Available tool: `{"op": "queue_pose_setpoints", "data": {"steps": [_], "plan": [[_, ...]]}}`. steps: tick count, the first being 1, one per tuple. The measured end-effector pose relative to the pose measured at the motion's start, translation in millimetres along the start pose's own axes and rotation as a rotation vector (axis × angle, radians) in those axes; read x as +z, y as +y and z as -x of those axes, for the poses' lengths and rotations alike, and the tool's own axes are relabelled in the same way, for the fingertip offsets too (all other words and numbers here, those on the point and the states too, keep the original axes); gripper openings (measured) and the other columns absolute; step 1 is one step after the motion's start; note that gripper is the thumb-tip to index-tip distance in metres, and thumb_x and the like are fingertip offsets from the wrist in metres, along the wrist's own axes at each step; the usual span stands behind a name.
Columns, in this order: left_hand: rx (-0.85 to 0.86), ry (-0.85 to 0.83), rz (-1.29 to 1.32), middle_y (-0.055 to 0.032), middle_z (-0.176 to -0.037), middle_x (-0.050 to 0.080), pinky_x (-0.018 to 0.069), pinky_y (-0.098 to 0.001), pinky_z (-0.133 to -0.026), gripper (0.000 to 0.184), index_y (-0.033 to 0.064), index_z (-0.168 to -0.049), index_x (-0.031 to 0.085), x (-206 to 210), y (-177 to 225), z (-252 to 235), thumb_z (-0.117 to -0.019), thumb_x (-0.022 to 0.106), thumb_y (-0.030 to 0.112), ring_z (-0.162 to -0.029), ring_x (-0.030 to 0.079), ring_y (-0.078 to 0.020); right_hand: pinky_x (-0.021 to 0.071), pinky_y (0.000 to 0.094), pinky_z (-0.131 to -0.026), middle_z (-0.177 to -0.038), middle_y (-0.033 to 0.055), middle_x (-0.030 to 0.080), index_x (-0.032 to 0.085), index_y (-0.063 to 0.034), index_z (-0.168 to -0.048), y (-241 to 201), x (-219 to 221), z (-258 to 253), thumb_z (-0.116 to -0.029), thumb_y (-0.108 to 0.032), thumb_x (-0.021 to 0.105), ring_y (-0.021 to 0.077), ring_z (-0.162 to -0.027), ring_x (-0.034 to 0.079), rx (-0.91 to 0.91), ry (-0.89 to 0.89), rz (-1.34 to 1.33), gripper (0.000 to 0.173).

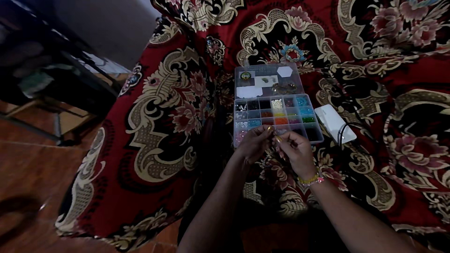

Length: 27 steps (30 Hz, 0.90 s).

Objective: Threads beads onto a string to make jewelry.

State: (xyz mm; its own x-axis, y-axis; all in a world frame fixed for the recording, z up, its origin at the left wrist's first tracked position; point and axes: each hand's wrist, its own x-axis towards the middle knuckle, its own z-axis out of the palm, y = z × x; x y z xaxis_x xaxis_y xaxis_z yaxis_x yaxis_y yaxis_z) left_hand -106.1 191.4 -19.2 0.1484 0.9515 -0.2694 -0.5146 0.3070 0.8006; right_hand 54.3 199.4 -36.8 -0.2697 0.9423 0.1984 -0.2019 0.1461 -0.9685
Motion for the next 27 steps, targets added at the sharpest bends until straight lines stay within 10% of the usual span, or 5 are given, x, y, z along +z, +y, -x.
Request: {"op": "queue_pose_setpoints", "data": {"steps": [27], "plan": [[0.027, 0.028, -0.119, 0.0012, -0.083, 0.067, 0.0575, -0.0261, -0.077, 0.020, 0.0061, -0.094, 0.065, 0.1, 3.2, -0.2, -0.1044, 0.048, 0.003, -0.076, 0.065, -0.0074, 0.0494, 0.0153, -0.049, -0.068, -0.0065, 0.064, 0.068, -0.0049, -0.086, -0.8, 0.6, 0.3, -0.0941, -0.007, 0.060, -0.0010, -0.054, 0.057, 0.013, -0.011, 0.017, 0.012]]}}
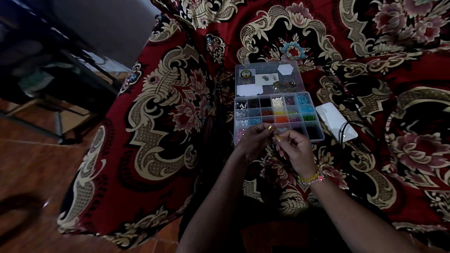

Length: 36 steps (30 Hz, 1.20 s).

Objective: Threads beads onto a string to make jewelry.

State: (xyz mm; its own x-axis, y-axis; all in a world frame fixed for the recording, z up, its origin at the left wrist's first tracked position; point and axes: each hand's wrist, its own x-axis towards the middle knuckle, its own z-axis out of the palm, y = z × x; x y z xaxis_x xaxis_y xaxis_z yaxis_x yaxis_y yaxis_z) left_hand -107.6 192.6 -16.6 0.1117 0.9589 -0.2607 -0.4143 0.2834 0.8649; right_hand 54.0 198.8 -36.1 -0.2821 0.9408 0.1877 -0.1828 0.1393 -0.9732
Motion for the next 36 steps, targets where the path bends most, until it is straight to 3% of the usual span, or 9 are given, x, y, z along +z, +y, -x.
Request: {"op": "queue_pose_setpoints", "data": {"steps": [26, 36], "plan": [[-0.010, -0.020, -0.018, -0.0001, -0.089, 0.070, 0.0581, -0.0267, -0.078, 0.021, 0.0061, -0.094, 0.066, -1.9, 1.9, 0.5, -0.1052, 0.048, 0.005, -0.079, 0.067, -0.0079, 0.0498, 0.0155, -0.049, -0.068, -0.0059, 0.064, 0.068, -0.0041, -0.087, -0.8, 0.5, 0.1, -0.0939, -0.007, 0.060, -0.0006, -0.054, 0.058, 0.016, 0.005, 0.042, 0.011], [0.040, -0.040, -0.110, 0.0011, -0.087, 0.070, 0.0576, -0.0259, -0.079, 0.018, 0.0063, -0.092, 0.068, -4.2, 4.6, 1.6, -0.1021, 0.053, 0.004, -0.080, 0.067, -0.0069, 0.0501, 0.0155, -0.050, -0.068, -0.0055, 0.065, 0.069, -0.0038, -0.087, -1.1, 1.0, 0.4, -0.0943, -0.007, 0.060, -0.0004, -0.054, 0.058, 0.025, 0.005, 0.042, 0.012]]}}
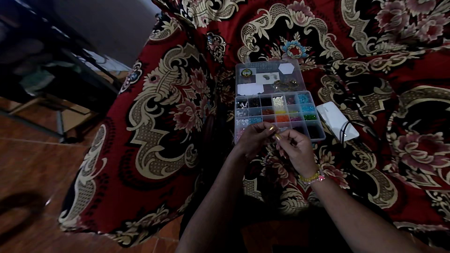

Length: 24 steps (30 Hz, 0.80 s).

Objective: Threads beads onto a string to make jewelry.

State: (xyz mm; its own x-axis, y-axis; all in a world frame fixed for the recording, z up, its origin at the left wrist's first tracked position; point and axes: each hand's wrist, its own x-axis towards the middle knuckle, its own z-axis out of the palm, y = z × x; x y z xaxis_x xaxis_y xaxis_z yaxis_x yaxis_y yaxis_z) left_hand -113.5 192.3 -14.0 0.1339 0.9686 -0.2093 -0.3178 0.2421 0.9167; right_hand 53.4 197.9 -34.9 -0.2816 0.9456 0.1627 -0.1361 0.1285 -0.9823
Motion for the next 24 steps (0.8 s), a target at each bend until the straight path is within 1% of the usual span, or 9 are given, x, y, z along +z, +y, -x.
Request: {"op": "queue_pose_setpoints", "data": {"steps": [3, 7, 11, 13, 16, 18, 20, 22, 24], "plan": [[0.014, 0.008, -0.042, 0.0005, -0.088, 0.071, 0.0573, -0.0261, -0.082, 0.016, 0.0052, -0.093, 0.068, -0.1, 2.5, 1.2, -0.1010, 0.055, 0.002, -0.082, 0.067, -0.0073, 0.0511, 0.0161, -0.050, -0.069, -0.0048, 0.066, 0.068, -0.0038, -0.087, 0.7, -0.4, -0.1, -0.0962, -0.007, 0.060, 0.0001, -0.055, 0.059, 0.004, -0.011, 0.004, 0.012], [0.036, 0.015, -0.081, 0.0002, -0.088, 0.070, 0.0575, -0.0273, -0.082, 0.011, 0.0040, -0.094, 0.068, -0.6, 1.7, 1.1, -0.0990, 0.059, 0.002, -0.082, 0.067, -0.0078, 0.0514, 0.0163, -0.051, -0.070, -0.0047, 0.066, 0.067, -0.0033, -0.088, 0.7, -1.3, -0.8, -0.0978, -0.008, 0.059, 0.0002, -0.055, 0.059, 0.017, -0.021, 0.026, 0.013], [0.066, 0.017, -0.090, 0.0005, -0.088, 0.071, 0.0576, -0.0273, -0.083, 0.010, 0.0050, -0.093, 0.070, -2.5, -0.3, 1.2, -0.0962, 0.062, 0.000, -0.082, 0.067, -0.0076, 0.0509, 0.0157, -0.051, -0.070, -0.0045, 0.066, 0.067, -0.0033, -0.088, 0.7, -0.7, -0.7, -0.0983, -0.008, 0.059, 0.0000, -0.055, 0.059, 0.026, -0.025, 0.006, 0.014], [0.103, 0.017, -0.097, 0.0007, -0.088, 0.072, 0.0569, -0.0268, -0.082, 0.010, 0.0057, -0.091, 0.072, -3.9, -1.6, 0.7, -0.0944, 0.065, 0.000, -0.083, 0.067, -0.0072, 0.0506, 0.0160, -0.051, -0.071, -0.0038, 0.067, 0.067, -0.0023, -0.092, 0.0, -0.6, -0.8, -0.0986, -0.008, 0.059, 0.0006, -0.054, 0.058, 0.037, -0.029, -0.019, 0.012], [0.135, 0.031, -0.101, -0.0014, -0.093, 0.072, 0.0574, -0.0280, -0.083, 0.010, 0.0049, -0.090, 0.072, -3.8, -2.0, 0.7, -0.0935, 0.065, -0.001, -0.086, 0.068, -0.0088, 0.0502, 0.0165, -0.050, -0.074, -0.0026, 0.067, 0.066, -0.0002, -0.100, 0.0, -0.6, -1.4, -0.0987, -0.007, 0.058, 0.0014, -0.054, 0.058, 0.051, -0.039, -0.057, 0.011], [0.142, 0.041, -0.104, -0.0026, -0.095, 0.072, 0.0575, -0.0286, -0.083, 0.010, 0.0047, -0.090, 0.072, -2.7, -2.0, 1.1, -0.0940, 0.065, 0.000, -0.088, 0.068, -0.0096, 0.0498, 0.0167, -0.049, -0.074, -0.0019, 0.067, 0.065, -0.0001, -0.101, 0.9, -1.1, -1.8, -0.0983, -0.007, 0.057, 0.0017, -0.053, 0.057, 0.061, -0.048, -0.061, 0.011], [0.144, 0.052, -0.109, -0.0026, -0.096, 0.072, 0.0576, -0.0284, -0.083, 0.009, 0.0047, -0.090, 0.073, -1.7, -2.0, 1.2, -0.0945, 0.065, 0.001, -0.087, 0.068, -0.0097, 0.0497, 0.0170, -0.048, -0.075, -0.0013, 0.068, 0.065, 0.0004, -0.102, 1.2, -1.6, -2.1, -0.0988, -0.007, 0.056, 0.0020, -0.053, 0.057, 0.066, -0.052, -0.056, 0.012], [0.145, 0.062, -0.110, -0.0031, -0.096, 0.072, 0.0579, -0.0288, -0.082, 0.010, 0.0039, -0.092, 0.072, -1.3, -2.1, 0.9, -0.0957, 0.063, 0.001, -0.086, 0.068, -0.0100, 0.0495, 0.0177, -0.048, -0.076, -0.0011, 0.068, 0.066, 0.0010, -0.105, 0.7, -2.0, -2.2, -0.1008, -0.009, 0.053, 0.0026, -0.053, 0.057, 0.072, -0.055, -0.056, 0.017], [0.149, 0.065, -0.111, -0.0033, -0.096, 0.072, 0.0579, -0.0289, -0.082, 0.012, 0.0036, -0.093, 0.071, -1.8, -1.7, 0.8, -0.0970, 0.061, 0.001, -0.087, 0.068, -0.0102, 0.0501, 0.0181, -0.048, -0.078, -0.0004, 0.069, 0.064, 0.0011, -0.106, -0.3, -2.2, -2.0, -0.1053, -0.011, 0.046, 0.0028, -0.052, 0.057, 0.088, -0.055, -0.075, 0.022]]}}
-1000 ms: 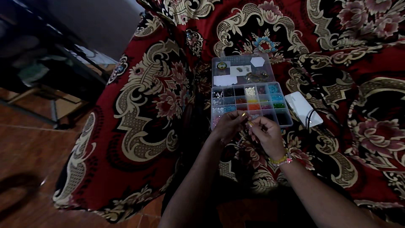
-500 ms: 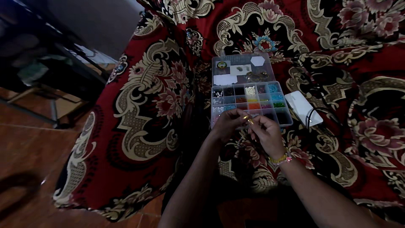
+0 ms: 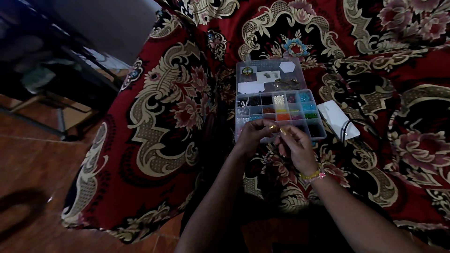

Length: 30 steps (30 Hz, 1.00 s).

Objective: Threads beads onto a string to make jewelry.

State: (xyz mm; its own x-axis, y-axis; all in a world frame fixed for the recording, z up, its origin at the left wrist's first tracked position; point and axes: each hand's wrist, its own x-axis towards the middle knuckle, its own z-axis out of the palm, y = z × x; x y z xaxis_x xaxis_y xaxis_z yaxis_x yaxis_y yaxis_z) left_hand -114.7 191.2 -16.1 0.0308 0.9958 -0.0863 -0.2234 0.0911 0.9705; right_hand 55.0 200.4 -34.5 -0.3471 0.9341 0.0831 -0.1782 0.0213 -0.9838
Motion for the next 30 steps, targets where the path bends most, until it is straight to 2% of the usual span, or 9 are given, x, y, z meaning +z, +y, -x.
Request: {"op": "queue_pose_setpoints", "data": {"steps": [4, 10, 15, 18, 20, 22, 24, 27, 30], "plan": [[-0.011, 0.019, -0.001, -0.0039, -0.096, 0.073, 0.0578, -0.0290, -0.081, 0.013, 0.0032, -0.093, 0.072, 0.9, 0.6, 0.5, -0.0975, 0.060, 0.000, -0.087, 0.069, -0.0111, 0.0507, 0.0187, -0.048, -0.081, 0.0012, 0.071, 0.065, 0.0020, -0.108, -0.8, -1.1, 0.3, -0.1085, -0.013, 0.039, 0.0035, -0.052, 0.058, 0.015, 0.006, 0.000, 0.030], [0.011, 0.067, -0.014, -0.0023, -0.092, 0.071, 0.0576, -0.0274, -0.081, 0.009, 0.0025, -0.094, 0.070, 4.0, -1.5, 0.3, -0.0963, 0.062, 0.000, -0.083, 0.067, -0.0089, 0.0553, 0.0162, -0.058, -0.079, -0.0004, 0.071, 0.072, 0.0010, -0.099, 4.8, 0.7, 0.9, -0.0948, -0.008, 0.064, 0.0003, -0.063, 0.064, -0.145, 0.018, 0.242, 0.013], [0.019, -0.122, -0.221, -0.0045, -0.109, 0.064, 0.0569, -0.0282, -0.085, 0.029, 0.0012, -0.129, 0.054, 12.3, 4.0, 4.9, -0.1056, 0.048, 0.017, -0.093, 0.065, -0.0079, 0.0557, 0.0169, -0.079, -0.099, 0.0022, 0.074, 0.077, -0.0043, -0.092, 7.9, -5.2, -3.0, -0.0934, -0.016, 0.069, 0.0004, -0.092, 0.067, -0.368, 0.138, 0.345, 0.015], [-0.043, -0.262, -0.229, -0.0045, -0.104, 0.065, 0.0574, -0.0241, -0.073, 0.037, -0.0012, -0.136, 0.047, 14.8, 7.5, 7.3, -0.1041, 0.050, 0.018, -0.079, 0.065, -0.0056, 0.0542, 0.0164, -0.064, -0.094, 0.0003, 0.074, 0.073, -0.0033, -0.097, -1.7, -9.7, -5.9, -0.0971, -0.006, 0.061, 0.0008, -0.076, 0.066, -0.159, 0.157, 0.084, 0.013], [-0.074, -0.288, -0.304, -0.0005, -0.092, 0.068, 0.0536, -0.0188, -0.065, 0.033, -0.0030, -0.131, 0.052, 14.3, 14.1, 9.1, -0.1013, 0.057, 0.011, -0.069, 0.062, -0.0012, 0.0521, 0.0160, -0.055, -0.088, -0.0001, 0.074, 0.066, -0.0090, -0.097, -7.2, -13.7, -11.0, -0.1040, -0.005, 0.048, 0.0024, -0.067, 0.066, 0.008, 0.151, -0.242, 0.020], [-0.122, -0.299, -0.420, 0.0043, -0.078, 0.066, 0.0501, -0.0157, -0.061, 0.015, -0.0016, -0.110, 0.065, 6.1, 22.8, 9.8, -0.0990, 0.061, 0.009, -0.063, 0.058, 0.0019, 0.0534, 0.0147, -0.057, -0.079, -0.0035, 0.069, 0.065, -0.0144, -0.094, -10.2, -21.3, -17.1, -0.1077, -0.007, 0.038, 0.0011, -0.063, 0.063, 0.132, 0.147, -0.536, 0.031], [-0.164, -0.373, -0.505, 0.0079, -0.072, 0.064, 0.0480, -0.0140, -0.059, 0.012, 0.0019, -0.093, 0.069, -9.2, 34.2, 12.1, -0.0982, 0.061, 0.009, -0.060, 0.056, 0.0047, 0.0449, 0.0113, -0.051, -0.071, -0.0083, 0.060, 0.063, -0.0164, -0.096, -10.6, -28.8, -21.1, -0.1087, -0.009, 0.034, -0.0027, -0.055, 0.052, 0.182, 0.150, -0.678, 0.033], [-0.061, -0.435, -0.434, 0.0124, -0.071, 0.067, 0.0489, -0.0122, -0.058, 0.018, 0.0092, -0.085, 0.071, -41.5, 47.6, 21.0, -0.0971, 0.058, 0.013, -0.060, 0.058, 0.0073, 0.0410, 0.0105, -0.049, -0.065, -0.0097, 0.054, 0.061, -0.0154, -0.100, -11.4, -37.7, -26.1, -0.1089, -0.009, 0.032, -0.0031, -0.050, 0.047, 0.203, 0.191, -0.740, 0.031], [0.136, -0.311, -0.223, 0.0137, -0.073, 0.068, 0.0488, -0.0127, -0.056, 0.021, 0.0246, -0.082, 0.074, -77.0, 52.8, 29.9, -0.0939, 0.069, 0.041, -0.061, 0.058, 0.0057, 0.0400, 0.0095, -0.048, -0.063, -0.0106, 0.050, 0.059, -0.0143, -0.104, -13.0, -43.4, -30.3, -0.1104, -0.011, 0.032, -0.0038, -0.049, 0.044, 0.245, 0.267, -0.773, 0.028]]}}
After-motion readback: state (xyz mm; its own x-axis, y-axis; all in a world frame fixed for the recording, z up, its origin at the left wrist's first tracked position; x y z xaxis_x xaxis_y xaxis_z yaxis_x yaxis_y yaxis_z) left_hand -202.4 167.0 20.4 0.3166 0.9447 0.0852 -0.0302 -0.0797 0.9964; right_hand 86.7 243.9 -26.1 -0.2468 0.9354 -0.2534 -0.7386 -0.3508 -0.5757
